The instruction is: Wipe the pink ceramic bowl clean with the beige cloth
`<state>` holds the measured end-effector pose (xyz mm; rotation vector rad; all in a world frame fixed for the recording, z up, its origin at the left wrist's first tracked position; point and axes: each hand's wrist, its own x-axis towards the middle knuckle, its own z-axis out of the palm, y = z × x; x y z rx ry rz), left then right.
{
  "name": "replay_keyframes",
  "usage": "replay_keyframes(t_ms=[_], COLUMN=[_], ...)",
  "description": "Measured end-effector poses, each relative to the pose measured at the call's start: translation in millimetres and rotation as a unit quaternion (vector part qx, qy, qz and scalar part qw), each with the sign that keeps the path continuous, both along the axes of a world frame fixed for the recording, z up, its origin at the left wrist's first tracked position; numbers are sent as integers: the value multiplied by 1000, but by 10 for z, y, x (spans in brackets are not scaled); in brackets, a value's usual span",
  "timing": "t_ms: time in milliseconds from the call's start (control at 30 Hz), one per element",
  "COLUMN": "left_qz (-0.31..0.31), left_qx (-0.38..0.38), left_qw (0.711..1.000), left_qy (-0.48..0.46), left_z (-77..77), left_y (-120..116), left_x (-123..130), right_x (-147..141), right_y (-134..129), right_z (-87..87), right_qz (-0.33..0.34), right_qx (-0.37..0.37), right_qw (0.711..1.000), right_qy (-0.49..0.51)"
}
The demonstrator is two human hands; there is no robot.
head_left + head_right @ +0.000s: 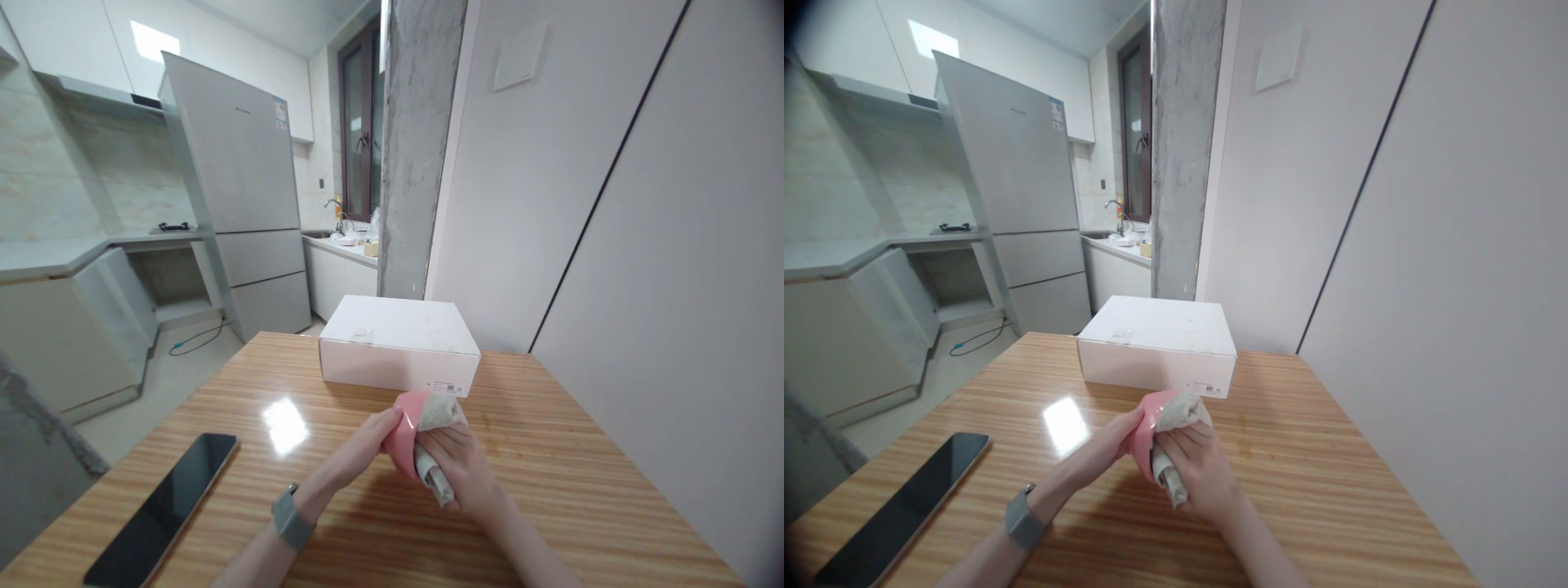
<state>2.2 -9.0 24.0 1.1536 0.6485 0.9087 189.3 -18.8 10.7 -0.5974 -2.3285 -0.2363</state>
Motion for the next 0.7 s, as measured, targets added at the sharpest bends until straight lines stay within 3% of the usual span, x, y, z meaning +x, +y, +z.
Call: replay_keyframes(t_ms=[167,367,433,567,700], left_qz=[-25,24,17,-34,2], left_qx=[-55,-175,-145,-10,57], left_qw=[982,977,987,998,992], left_qy=[-180,-116,-64,51,113], left_z=[0,-82,-49,62,62], left_y=[-52,41,56,61,64], left_x=[165,82,12,-87,-114], right_x=[70,-152,-231,-250,-145], right_y=[5,-100,-117,-101,-43], right_z=[-72,-14,-6,-43,-71], right_qz=[-24,67,90,92,87], right_qx=[75,97,96,90,48], right_qw=[997,993,991,992,995], right_qy=[25,-15,-8,4,-4])
